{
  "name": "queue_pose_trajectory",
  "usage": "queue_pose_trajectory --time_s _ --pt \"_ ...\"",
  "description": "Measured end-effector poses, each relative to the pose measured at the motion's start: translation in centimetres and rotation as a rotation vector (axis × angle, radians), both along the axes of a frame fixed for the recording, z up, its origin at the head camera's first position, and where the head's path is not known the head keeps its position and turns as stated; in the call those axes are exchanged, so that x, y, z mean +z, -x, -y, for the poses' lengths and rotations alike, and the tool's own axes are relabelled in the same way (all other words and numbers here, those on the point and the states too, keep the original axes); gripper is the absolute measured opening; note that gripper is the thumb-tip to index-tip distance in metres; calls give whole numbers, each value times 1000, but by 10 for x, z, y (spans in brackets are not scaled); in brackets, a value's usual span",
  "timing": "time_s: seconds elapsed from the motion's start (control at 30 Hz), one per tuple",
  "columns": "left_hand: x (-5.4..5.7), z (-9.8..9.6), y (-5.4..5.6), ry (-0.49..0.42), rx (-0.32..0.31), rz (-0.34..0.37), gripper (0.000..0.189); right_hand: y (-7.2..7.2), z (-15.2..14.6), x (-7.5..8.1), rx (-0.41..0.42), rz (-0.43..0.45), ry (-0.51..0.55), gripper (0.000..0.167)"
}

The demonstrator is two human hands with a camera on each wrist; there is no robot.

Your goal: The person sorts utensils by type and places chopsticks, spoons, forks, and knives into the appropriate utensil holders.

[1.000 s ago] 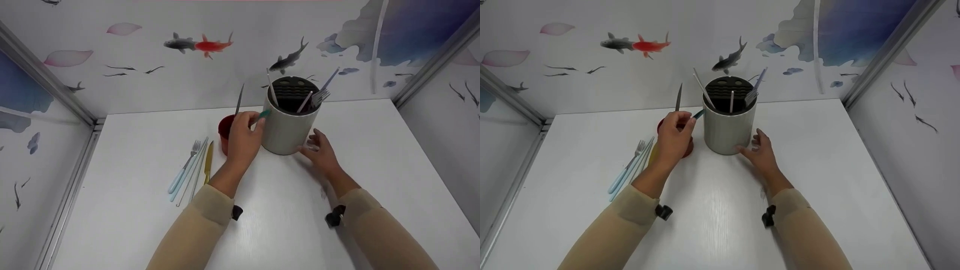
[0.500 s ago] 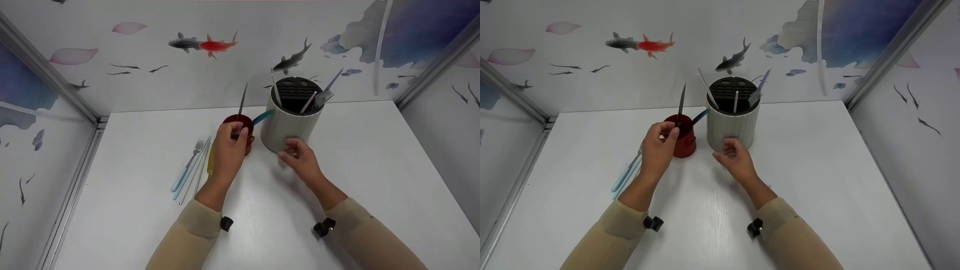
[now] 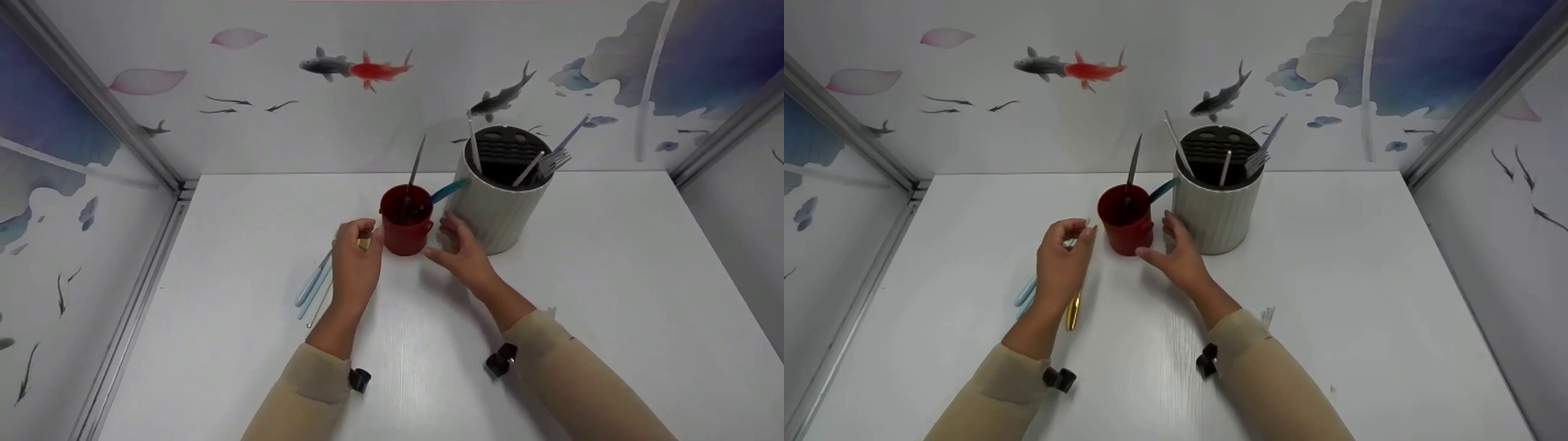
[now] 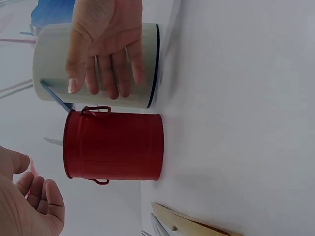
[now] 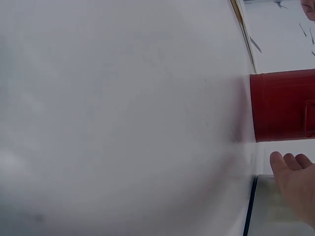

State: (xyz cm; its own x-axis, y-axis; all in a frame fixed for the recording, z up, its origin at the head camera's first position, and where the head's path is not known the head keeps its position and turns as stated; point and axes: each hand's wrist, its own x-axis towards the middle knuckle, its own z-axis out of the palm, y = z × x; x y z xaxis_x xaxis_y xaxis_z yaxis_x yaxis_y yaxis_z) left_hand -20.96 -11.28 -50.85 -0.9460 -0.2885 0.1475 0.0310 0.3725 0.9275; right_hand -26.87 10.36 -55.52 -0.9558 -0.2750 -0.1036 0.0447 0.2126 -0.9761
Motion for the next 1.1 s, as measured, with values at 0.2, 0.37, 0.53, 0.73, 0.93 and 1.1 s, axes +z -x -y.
queue_pose_trajectory --time_s 0.2,0.37,0.53,0.73,0.93,1.1 --pt "-16 9 -3 85 6 140 32 9 17 -1 -29 13 -19 110" --pt "-28 17 -7 289 -1 325 39 16 31 2 -63 13 -35 109" --pt "-41 21 -14 487 -36 414 43 21 40 3 -65 6 -34 105" --pt "-47 20 -19 581 -51 429 41 26 44 -1 -65 -9 -42 108" --pt "-42 23 -19 526 -73 491 30 28 47 -4 -64 9 -45 109" --pt "-39 26 -17 504 -90 525 17 32 50 -10 -54 28 -52 108"
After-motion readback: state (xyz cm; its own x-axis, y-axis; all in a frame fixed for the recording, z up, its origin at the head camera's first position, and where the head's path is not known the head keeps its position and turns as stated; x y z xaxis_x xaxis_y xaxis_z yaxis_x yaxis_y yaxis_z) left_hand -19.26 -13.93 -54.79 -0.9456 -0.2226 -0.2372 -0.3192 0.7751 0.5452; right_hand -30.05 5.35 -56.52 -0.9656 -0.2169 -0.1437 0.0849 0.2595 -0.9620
